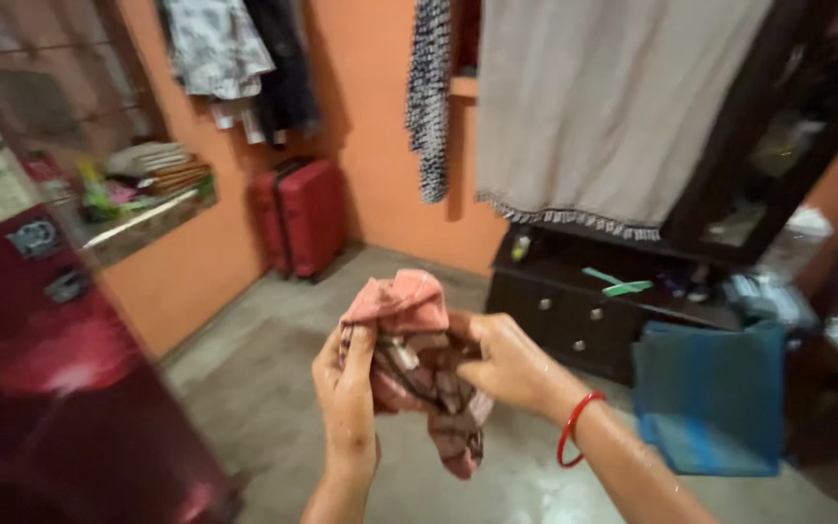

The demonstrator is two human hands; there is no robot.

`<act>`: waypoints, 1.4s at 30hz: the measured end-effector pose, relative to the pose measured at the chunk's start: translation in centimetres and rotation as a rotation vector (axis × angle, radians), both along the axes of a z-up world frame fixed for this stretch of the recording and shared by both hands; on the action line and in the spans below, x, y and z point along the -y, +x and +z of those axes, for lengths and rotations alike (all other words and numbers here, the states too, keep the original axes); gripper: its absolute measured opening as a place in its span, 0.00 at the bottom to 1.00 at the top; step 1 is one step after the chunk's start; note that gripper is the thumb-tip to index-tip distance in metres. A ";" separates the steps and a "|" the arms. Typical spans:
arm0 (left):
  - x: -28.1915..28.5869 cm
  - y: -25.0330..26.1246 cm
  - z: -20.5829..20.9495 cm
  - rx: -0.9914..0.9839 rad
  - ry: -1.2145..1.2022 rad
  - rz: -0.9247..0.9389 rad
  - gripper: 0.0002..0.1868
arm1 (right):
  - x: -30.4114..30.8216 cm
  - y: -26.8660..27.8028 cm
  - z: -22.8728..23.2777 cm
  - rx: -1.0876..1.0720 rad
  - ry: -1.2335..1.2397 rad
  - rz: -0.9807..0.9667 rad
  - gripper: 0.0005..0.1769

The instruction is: The person uses a screwdriver to loosen screws on a white plastic light fixture base, then wipes the fixture with a cloth. They proceed to connect electrical wires to the fixture's socket.

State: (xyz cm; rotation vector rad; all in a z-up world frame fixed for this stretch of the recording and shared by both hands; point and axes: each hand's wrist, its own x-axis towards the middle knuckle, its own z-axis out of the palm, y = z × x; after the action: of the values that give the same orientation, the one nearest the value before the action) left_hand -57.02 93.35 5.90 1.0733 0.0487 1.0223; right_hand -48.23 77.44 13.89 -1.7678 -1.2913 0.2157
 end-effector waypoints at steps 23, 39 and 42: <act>48.2 27.3 -1.0 -0.546 0.001 -0.534 0.29 | 54.0 23.8 -4.7 0.182 0.070 -0.718 0.12; 73.8 49.6 -6.9 -0.488 0.302 -0.681 0.24 | 80.9 39.4 -7.7 0.020 0.167 -0.993 0.13; 79.7 54.7 -6.2 -0.509 0.372 -0.689 0.31 | 86.2 43.0 -7.6 -0.020 0.144 -1.037 0.13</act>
State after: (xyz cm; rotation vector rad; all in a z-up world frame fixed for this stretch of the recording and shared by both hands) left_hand -2.29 13.62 -0.28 1.5257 -0.0997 0.1215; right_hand -5.21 -8.78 6.34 -2.0574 -0.2430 -0.4329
